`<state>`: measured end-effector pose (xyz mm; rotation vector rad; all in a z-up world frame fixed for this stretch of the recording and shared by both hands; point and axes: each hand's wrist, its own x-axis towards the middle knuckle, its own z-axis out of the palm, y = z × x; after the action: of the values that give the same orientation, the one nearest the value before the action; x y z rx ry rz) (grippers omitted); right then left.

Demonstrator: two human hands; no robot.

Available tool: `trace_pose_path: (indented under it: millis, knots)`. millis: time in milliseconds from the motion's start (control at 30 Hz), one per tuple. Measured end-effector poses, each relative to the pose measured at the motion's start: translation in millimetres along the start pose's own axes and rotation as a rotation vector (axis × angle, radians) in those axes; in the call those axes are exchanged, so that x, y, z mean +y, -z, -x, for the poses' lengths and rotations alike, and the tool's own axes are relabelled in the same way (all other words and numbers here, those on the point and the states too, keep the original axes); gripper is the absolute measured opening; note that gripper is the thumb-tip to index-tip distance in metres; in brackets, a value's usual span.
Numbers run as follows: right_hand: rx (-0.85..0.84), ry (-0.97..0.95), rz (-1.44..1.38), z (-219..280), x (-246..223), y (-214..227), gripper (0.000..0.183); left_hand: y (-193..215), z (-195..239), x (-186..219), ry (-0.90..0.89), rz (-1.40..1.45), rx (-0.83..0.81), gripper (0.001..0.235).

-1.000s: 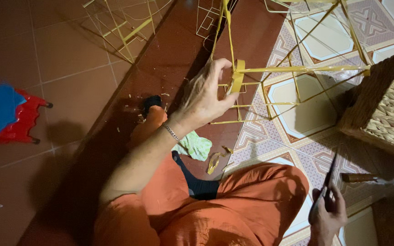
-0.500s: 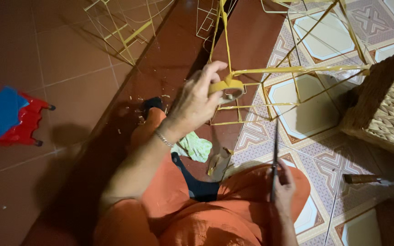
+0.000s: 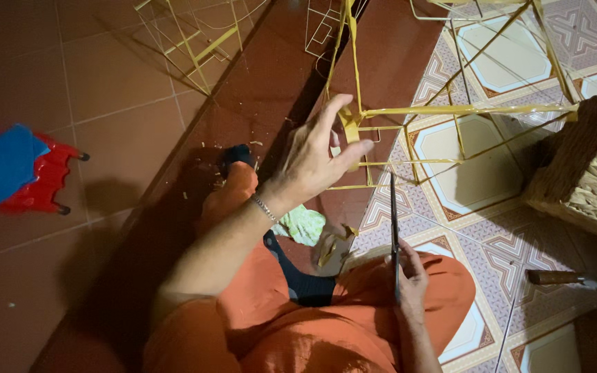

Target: The person sits on the floor and wraps yellow tape around the edges of a yellow wire frame. They use scissors to cut the tape and continue wrapping different sections of the frame.

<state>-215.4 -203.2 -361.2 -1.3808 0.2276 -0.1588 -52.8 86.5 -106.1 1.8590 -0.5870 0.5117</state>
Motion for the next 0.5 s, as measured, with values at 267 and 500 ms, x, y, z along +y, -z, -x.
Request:
trace_pose_path:
  millis: [267,500]
  knots:
    - [-0.114,0.013,-0.051,13,-60,-9,0.066,20,-17,8,0.007,-0.073,-0.056,0.025]
    - [-0.258,0.084,-0.036,17,-86,-21,0.085,27,-43,-3,0.019,-0.068,-0.136,0.015]
